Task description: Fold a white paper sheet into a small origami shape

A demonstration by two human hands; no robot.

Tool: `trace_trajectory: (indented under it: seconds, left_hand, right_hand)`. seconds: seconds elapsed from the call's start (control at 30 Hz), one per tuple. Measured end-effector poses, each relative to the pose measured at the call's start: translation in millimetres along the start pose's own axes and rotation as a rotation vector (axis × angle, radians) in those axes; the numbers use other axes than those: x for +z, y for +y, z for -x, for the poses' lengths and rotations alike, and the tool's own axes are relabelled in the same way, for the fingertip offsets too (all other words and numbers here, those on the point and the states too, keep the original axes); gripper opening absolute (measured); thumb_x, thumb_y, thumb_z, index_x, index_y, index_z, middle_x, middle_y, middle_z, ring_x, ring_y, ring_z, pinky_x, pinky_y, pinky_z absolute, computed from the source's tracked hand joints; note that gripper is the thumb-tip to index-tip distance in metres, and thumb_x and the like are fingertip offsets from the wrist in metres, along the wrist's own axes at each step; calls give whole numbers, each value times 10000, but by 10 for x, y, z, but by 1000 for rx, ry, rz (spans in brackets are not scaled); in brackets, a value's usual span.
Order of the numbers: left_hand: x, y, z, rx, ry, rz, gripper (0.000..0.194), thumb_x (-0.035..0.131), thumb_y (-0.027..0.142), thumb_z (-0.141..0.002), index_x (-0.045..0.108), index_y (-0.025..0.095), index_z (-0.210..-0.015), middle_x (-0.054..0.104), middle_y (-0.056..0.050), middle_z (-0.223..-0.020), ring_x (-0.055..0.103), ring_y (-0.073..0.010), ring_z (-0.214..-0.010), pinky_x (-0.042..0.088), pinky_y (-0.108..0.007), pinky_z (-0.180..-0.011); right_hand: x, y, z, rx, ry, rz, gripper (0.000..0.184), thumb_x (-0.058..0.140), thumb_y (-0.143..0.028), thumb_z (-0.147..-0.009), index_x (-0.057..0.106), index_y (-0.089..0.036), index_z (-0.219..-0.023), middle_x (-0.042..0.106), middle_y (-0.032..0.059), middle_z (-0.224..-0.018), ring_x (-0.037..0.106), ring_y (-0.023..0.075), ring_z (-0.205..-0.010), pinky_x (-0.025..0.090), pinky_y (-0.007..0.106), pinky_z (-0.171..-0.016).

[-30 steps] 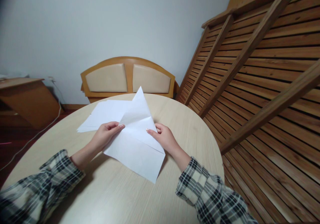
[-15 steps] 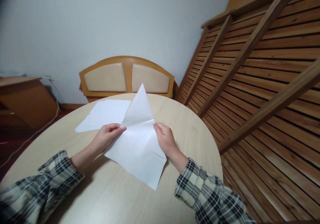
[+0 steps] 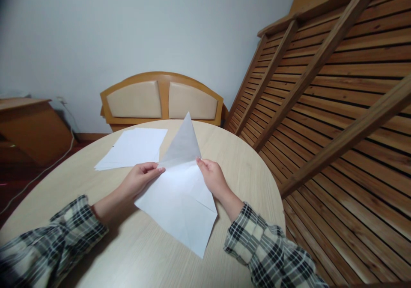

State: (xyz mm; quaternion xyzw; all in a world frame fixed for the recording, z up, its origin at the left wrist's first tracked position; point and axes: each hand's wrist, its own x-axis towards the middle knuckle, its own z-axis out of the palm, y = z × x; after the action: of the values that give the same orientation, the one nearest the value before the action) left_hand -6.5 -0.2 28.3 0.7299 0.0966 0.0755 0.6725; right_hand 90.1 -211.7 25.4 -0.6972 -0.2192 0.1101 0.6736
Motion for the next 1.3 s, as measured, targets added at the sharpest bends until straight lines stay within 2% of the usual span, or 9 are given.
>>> trace_trajectory:
  seconds: [0.17, 0.3, 0.47, 0.63, 0.77, 0.9, 1.1, 1.2, 1.3]
  left_hand:
    - [-2, -5, -11, 19, -13, -26, 339, 720, 461, -690, 643, 134, -737, 597, -11, -644, 525, -112, -525, 361, -213, -459]
    - [0, 20, -4, -1, 7, -30, 358, 721, 476, -673, 634, 135, -737, 595, -7, -632, 523, -117, -514, 365, -220, -459]
    - [6, -2, 8, -20, -32, -6, 343, 723, 459, -676, 624, 137, -742, 598, -7, -636, 531, -117, -516, 374, -222, -466]
    - [27, -15, 22, -40, -63, 11, 329, 717, 447, -687, 618, 138, -744, 602, -12, -637, 534, -118, -511, 369, -220, -460]
    - [36, 11, 34, -47, -58, 8, 328, 724, 444, -679, 615, 141, -740, 595, -3, -623, 527, -114, -502, 363, -217, -451]
    - [38, 5, 35, -60, -69, 6, 325, 730, 441, -677, 615, 143, -737, 589, 6, -607, 516, -109, -486, 354, -213, -439]
    - [8, -111, 5, -56, -126, -15, 330, 703, 462, -716, 614, 145, -710, 580, 7, -605, 507, -98, -479, 333, -202, -428]
    - [19, -123, 12, -61, -141, -41, 348, 704, 480, -707, 592, 151, -686, 556, 19, -592, 485, -90, -475, 319, -198, -426]
    - [47, -85, 34, -58, -159, -67, 370, 702, 498, -690, 572, 153, -656, 526, 27, -575, 459, -87, -475, 300, -198, -424]
  right_hand:
    - [12, -4, 1, -56, 15, -123, 411, 641, -579, -753, 624, -178, -665, 608, 10, -642, 531, 160, -607, 434, 278, -595]
    - [10, 29, -16, -23, -9, -177, 399, 657, -563, -747, 634, -170, -683, 610, 8, -645, 525, 146, -597, 421, 263, -575]
    - [3, 51, -41, 14, -74, -198, 350, 762, -460, -673, 677, -168, -846, 658, 14, -737, 575, 151, -636, 441, 260, -580]
    - [-7, 23, -43, 4, 15, -115, 412, 692, -565, -707, 625, -160, -667, 589, 1, -585, 500, 132, -510, 377, 253, -482]
    - [0, -20, -19, -46, 39, -151, 435, 639, -605, -737, 644, -172, -692, 626, 20, -629, 552, 171, -583, 426, 282, -548]
    - [15, -53, -15, -66, 57, -204, 406, 675, -578, -714, 677, -173, -720, 660, 28, -676, 579, 182, -635, 441, 282, -576]
    - [-5, -15, -54, -48, 20, -224, 320, 758, -444, -677, 706, -175, -844, 685, 27, -738, 604, 175, -655, 462, 277, -598]
    - [-30, 13, -78, -68, 77, -170, 312, 738, -464, -697, 684, -163, -761, 654, 18, -677, 568, 155, -604, 433, 256, -543]
    - [-52, 25, -99, -95, 165, -101, 385, 666, -524, -749, 620, -161, -630, 583, -2, -583, 476, 118, -513, 350, 231, -459]
